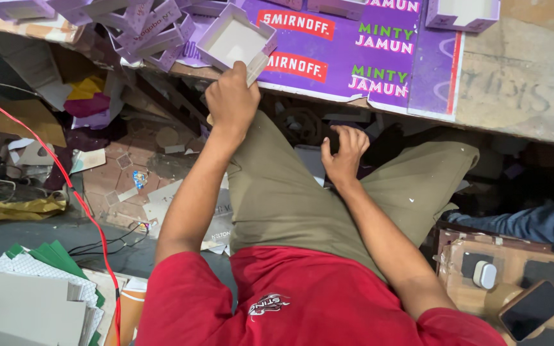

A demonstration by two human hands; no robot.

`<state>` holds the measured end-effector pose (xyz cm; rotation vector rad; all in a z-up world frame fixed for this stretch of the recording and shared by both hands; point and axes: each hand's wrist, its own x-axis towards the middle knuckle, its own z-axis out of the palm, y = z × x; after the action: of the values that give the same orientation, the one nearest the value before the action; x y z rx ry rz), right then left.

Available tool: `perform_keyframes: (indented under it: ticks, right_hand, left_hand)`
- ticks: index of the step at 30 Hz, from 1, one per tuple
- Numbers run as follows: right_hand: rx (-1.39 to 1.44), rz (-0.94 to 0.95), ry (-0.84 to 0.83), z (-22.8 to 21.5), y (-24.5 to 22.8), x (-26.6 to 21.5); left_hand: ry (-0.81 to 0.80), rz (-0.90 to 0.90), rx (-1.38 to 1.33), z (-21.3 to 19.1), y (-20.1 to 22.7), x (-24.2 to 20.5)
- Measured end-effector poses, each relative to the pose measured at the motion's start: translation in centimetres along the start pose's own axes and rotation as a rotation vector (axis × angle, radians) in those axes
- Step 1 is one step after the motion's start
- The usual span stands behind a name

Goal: The person sits on the floor and repeatedly assembles small purple cardboard boxes by folding flaps and pressing edges together. They handle the boxes one at a time, occasionally using a small wooden stick to press seams, and place finished units on the table.

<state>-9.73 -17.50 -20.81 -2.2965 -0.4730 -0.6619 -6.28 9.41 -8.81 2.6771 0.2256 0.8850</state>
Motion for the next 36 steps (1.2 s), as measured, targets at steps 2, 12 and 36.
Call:
perform_keyframes:
  ticks: [2, 12, 36]
  right_hand:
    - [0.006, -0.007, -0.003, -0.1, 0.0, 0.0]
    - [0.045, -0.002, -0.020, -0.4, -0.6, 0.2]
    - [-0.204, 0.060, -0.204, -8.3, 15.7, 22.3]
  left_hand:
    - [0.021, -0.018, 0.027, 0.2, 0.0, -0.3]
    - [0.022, -0.049, 0.057, 1.0, 0.0, -0.7]
    - [-0.360, 0.372, -0.127, 4.6, 5.1, -12.2]
